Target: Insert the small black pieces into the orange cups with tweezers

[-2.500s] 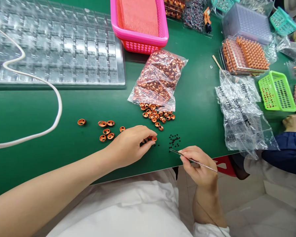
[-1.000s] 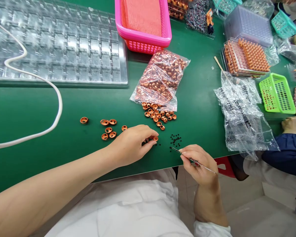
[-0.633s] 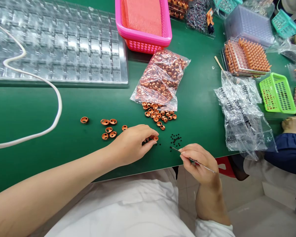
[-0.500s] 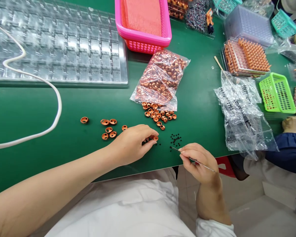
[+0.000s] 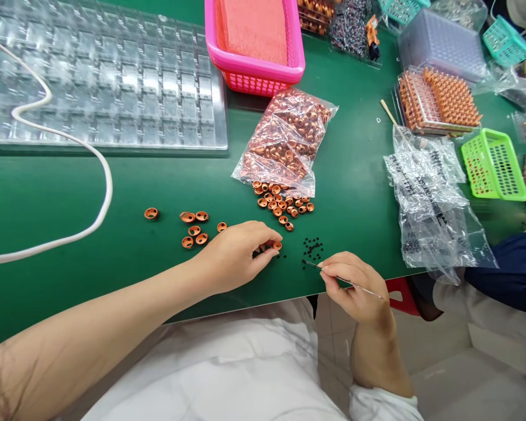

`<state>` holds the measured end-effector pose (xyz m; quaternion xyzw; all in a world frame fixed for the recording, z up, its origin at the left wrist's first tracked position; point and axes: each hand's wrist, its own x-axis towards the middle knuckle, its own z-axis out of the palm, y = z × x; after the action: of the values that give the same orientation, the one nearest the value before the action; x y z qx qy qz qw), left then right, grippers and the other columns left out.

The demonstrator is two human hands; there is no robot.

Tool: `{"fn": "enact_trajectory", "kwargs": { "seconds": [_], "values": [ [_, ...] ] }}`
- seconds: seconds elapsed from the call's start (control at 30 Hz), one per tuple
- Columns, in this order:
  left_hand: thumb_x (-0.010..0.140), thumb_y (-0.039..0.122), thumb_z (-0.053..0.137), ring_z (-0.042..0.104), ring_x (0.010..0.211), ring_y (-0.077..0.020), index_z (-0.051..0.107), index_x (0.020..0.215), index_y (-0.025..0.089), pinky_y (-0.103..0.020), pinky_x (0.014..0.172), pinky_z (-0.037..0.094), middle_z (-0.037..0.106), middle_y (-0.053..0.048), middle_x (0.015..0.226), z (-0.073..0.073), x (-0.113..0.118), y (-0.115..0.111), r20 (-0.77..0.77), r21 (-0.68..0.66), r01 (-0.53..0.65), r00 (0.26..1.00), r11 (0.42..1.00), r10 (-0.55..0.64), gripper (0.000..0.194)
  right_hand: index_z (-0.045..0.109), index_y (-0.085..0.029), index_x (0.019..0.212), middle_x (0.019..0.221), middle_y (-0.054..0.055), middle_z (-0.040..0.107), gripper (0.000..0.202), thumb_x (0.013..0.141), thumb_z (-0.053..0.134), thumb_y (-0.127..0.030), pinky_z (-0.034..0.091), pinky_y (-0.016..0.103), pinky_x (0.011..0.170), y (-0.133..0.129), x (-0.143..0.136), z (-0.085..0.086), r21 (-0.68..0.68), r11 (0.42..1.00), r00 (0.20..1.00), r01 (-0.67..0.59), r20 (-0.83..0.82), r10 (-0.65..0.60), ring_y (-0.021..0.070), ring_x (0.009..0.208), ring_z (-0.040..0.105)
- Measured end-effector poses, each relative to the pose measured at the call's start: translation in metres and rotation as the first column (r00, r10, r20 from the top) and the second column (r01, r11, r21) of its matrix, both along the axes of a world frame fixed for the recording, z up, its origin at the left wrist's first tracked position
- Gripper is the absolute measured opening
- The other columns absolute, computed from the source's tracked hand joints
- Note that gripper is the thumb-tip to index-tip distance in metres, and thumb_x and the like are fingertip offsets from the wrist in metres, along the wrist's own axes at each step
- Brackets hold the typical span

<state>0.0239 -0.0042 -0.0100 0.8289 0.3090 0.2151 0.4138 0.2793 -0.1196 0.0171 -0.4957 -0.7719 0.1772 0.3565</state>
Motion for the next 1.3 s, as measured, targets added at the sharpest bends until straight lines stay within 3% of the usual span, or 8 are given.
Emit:
{"fn": "enact_trajectory", "kwargs": {
  "seconds": [0.3,0.43,0.57,0.73,0.97,1.3],
  "values": [
    [0.092,0.01,0.071,0.069,0.076,-0.0165,0.074,0.1,0.015,-0.025,0.069,0.054,0.074,-0.002,0.086,0.002,0.001,-0.001,0.023,0.024,-0.015,1.0,1.0,0.015,0.01,0.068,-0.02,0.11,0.093,0.005,0.075,0.037,0.083,0.07,0.006,0.063,0.033,0.069,-0.009,-0.006,-0.01,0.041,0.989,0.984,0.14,-0.119,-0.134,0.0179,0.083,0.073],
    [0.091,0.01,0.072,0.07,0.077,-0.016,0.073,0.099,0.015,-0.025,0.069,0.055,0.076,-0.003,0.087,0.005,0.002,-0.003,0.069,0.036,-0.01,0.998,0.999,0.008,0.01,0.071,-0.022,0.104,0.091,0.003,0.076,0.034,0.082,0.071,0.005,0.062,0.036,0.068,-0.014,-0.022,-0.013,0.061,0.927,0.893,0.37,-0.299,-0.337,0.0204,0.082,0.074],
    [0.091,0.011,0.074,0.07,0.076,-0.0156,0.073,0.1,0.015,-0.024,0.067,0.054,0.076,-0.002,0.085,0.007,0.002,-0.006,0.097,0.056,0.005,0.995,0.998,-0.01,0.01,0.071,-0.022,0.104,0.09,0.003,0.076,0.033,0.083,0.07,0.005,0.062,0.037,0.07,-0.011,-0.044,-0.012,0.074,0.88,0.816,0.469,-0.418,-0.399,0.021,0.083,0.074],
    [0.092,0.011,0.073,0.07,0.075,-0.0159,0.073,0.101,0.015,-0.024,0.066,0.053,0.076,-0.002,0.085,0.009,0.003,-0.009,0.115,0.068,0.011,0.993,0.998,-0.018,0.011,0.069,-0.024,0.107,0.092,0.002,0.077,0.034,0.085,0.07,0.002,0.063,0.039,0.069,-0.002,-0.058,-0.008,0.072,0.917,0.859,0.393,-0.383,-0.339,0.0208,0.081,0.075],
    [0.094,0.011,0.068,0.068,0.077,-0.0166,0.071,0.101,0.015,-0.026,0.068,0.054,0.076,-0.004,0.086,0.009,0.003,-0.01,0.131,0.092,0.016,0.991,0.996,-0.028,0.009,0.068,-0.02,0.113,0.097,0.006,0.076,0.039,0.083,0.071,0.006,0.065,0.036,0.072,0.002,-0.055,-0.004,0.101,0.972,0.954,0.214,-0.234,-0.186,0.0197,0.086,0.075],
    [0.096,0.014,0.064,0.068,0.078,-0.0169,0.071,0.102,0.015,-0.027,0.069,0.055,0.076,-0.004,0.086,0.006,0.003,-0.011,0.112,0.09,0.022,0.993,0.996,-0.032,0.008,0.066,-0.022,0.115,0.096,0.006,0.077,0.036,0.086,0.071,0.0,0.066,0.036,0.07,0.004,-0.054,-0.003,0.132,0.973,0.976,0.188,-0.136,-0.17,0.02,0.084,0.076]
  ]
}}
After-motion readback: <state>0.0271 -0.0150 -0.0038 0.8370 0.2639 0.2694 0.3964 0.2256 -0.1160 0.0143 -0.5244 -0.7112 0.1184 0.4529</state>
